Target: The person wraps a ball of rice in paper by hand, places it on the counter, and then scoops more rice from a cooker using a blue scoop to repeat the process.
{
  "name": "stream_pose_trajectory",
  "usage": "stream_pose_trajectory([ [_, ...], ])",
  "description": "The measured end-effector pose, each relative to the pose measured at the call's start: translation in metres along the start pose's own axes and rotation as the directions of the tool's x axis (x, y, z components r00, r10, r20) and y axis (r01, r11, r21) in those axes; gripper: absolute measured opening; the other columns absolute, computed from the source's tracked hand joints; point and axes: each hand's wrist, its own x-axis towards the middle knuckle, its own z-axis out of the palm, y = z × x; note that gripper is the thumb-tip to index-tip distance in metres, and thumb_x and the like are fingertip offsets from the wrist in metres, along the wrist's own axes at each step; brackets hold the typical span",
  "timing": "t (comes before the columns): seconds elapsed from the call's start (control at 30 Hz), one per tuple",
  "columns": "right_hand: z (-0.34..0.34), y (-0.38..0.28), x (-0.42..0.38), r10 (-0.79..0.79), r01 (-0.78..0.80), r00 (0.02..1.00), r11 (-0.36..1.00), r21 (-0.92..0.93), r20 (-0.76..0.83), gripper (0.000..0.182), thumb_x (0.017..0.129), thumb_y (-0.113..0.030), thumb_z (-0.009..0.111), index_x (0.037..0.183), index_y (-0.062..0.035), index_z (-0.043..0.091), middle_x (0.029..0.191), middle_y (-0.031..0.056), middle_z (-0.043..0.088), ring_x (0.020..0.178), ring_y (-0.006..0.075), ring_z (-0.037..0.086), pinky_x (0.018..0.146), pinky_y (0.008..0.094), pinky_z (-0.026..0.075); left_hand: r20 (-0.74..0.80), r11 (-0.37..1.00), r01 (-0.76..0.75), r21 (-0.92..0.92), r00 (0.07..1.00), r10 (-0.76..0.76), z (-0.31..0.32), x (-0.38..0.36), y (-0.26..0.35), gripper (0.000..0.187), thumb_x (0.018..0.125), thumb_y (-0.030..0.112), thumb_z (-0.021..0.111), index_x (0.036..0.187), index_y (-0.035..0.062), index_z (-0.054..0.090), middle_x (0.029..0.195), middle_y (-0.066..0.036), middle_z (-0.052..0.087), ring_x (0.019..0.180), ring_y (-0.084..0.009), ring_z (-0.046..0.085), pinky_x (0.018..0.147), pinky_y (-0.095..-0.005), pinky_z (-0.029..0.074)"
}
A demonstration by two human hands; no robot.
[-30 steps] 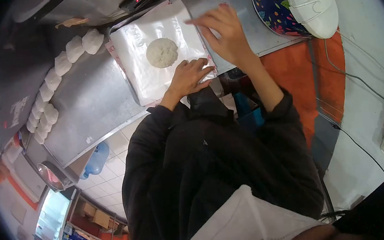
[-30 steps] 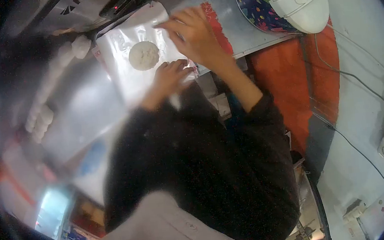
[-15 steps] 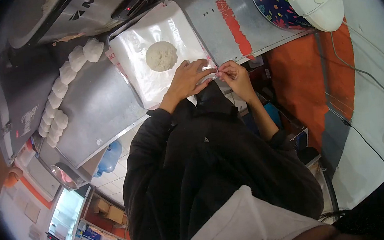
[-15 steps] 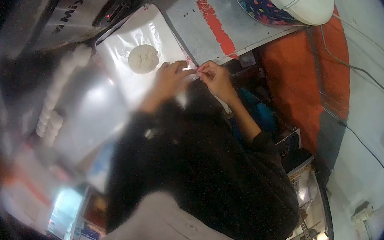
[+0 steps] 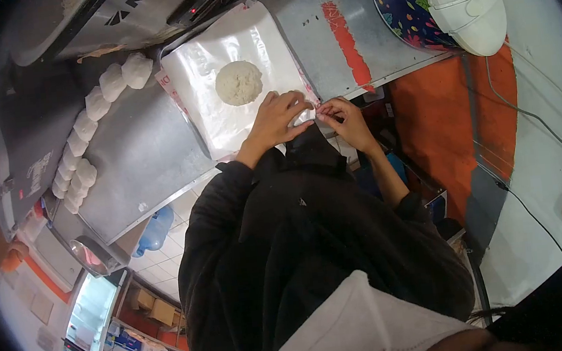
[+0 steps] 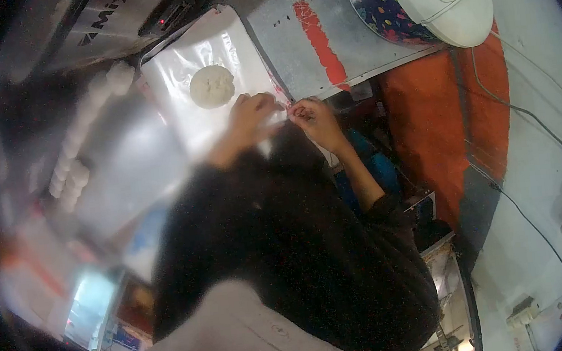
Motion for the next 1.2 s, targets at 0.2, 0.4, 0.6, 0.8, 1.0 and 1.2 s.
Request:
stream_pose_trajectory([
  [0.2, -0.003, -0.011, 0.003, 0.039, -0.035, 0.996, 0.998, 0.055, -0.079, 0.01, 0.086, -0.008, 0.062, 0.092, 0.0005, 0.063, 0.083, 0.007, 0.06, 0.073, 0.0127, 0.058, 0.069, 0.0249, 0.049, -0.137, 0.998, 0.068, 0.007, 0.988, -0.066, 0.015, -0.004, 0.011, 0.018, 0.075, 0.017, 0.069, 0.09, 0.0137, 0.06, 0.084, 0.001, 0.057, 0.073, -0.0169, 0.053, 0.072, -0.0329, 0.034],
  [0.4, 0.016, -0.09, 0.083, 0.058, -0.054, 0.998, 0.95, -0.306, 0.004, 0.035, 0.087, -0.029, 0.062, 0.088, 0.0056, 0.064, 0.067, 0.0122, 0.062, 0.058, 0.0215, 0.059, 0.06, 0.0294, 0.049, -0.252, 0.899, 0.277, -0.338, 0.894, -0.37, 0.0, -0.011, 0.039, 0.017, 0.073, 0.005, 0.066, 0.086, 0.0112, 0.057, 0.079, 0.0, 0.058, 0.062, -0.016, 0.05, 0.075, -0.0319, 0.033],
  [0.6, 0.067, -0.091, 0.205, -0.413, 0.286, 0.902, 0.788, -0.545, -0.124, 0.032, 0.082, -0.027, 0.066, 0.089, 0.0049, 0.065, 0.091, 0.0257, 0.063, 0.085, 0.0421, 0.061, 0.072, 0.0407, 0.049, -0.067, 0.974, 0.209, -0.085, 0.974, -0.215, -0.014, -0.006, 0.01, 0.026, 0.073, 0.007, 0.067, 0.096, 0.0122, 0.056, 0.096, -0.002, 0.059, 0.095, -0.0209, 0.055, 0.086, -0.0389, 0.037],
  [0.8, 0.014, -0.098, 0.178, -0.284, 0.3, 0.931, 0.953, -0.034, 0.23, 0.029, 0.078, -0.019, 0.073, 0.096, 0.0031, 0.066, 0.093, 0.0117, 0.066, 0.084, 0.0172, 0.06, 0.077, 0.0321, 0.047, -0.272, 0.885, 0.295, 0.359, 0.941, -0.203, -0.148, 0.026, -0.072, 0.051, 0.075, 0.022, 0.068, 0.123, 0.0154, 0.051, 0.116, -0.006, 0.058, 0.108, -0.0232, 0.055, 0.097, -0.0397, 0.035],
  [1.0, 0.007, -0.091, 0.192, -0.059, 0.153, 0.89, 0.973, -0.174, 0.453, 0.037, 0.075, -0.015, 0.074, 0.103, 0.0058, 0.061, 0.087, 0.0116, 0.066, 0.078, 0.0144, 0.06, 0.07, 0.0325, 0.047, 0.585, 0.872, 0.301, 0.386, 0.651, -0.484, -0.182, 0.058, -0.059, 0.044, 0.08, 0.03, 0.064, 0.119, 0.0152, 0.053, 0.116, -0.009, 0.058, 0.098, -0.0242, 0.059, 0.093, -0.0392, 0.039],
  [1.2, 0.03, -0.074, 0.124, -0.027, 0.002, 0.998, 0.898, -0.441, -0.049, 0.031, 0.077, -0.007, 0.07, 0.104, 0.0003, 0.055, 0.072, 0.0112, 0.061, 0.061, 0.0148, 0.058, 0.053, 0.0297, 0.045, 0.663, 0.719, 0.677, -0.156, 0.612, -0.432, -0.145, 0.046, -0.117, 0.07, 0.092, 0.047, 0.047, 0.145, 0.0093, 0.023, 0.148, -0.017, 0.026, 0.137, -0.0279, 0.023, 0.112, -0.0326, 0.019],
])
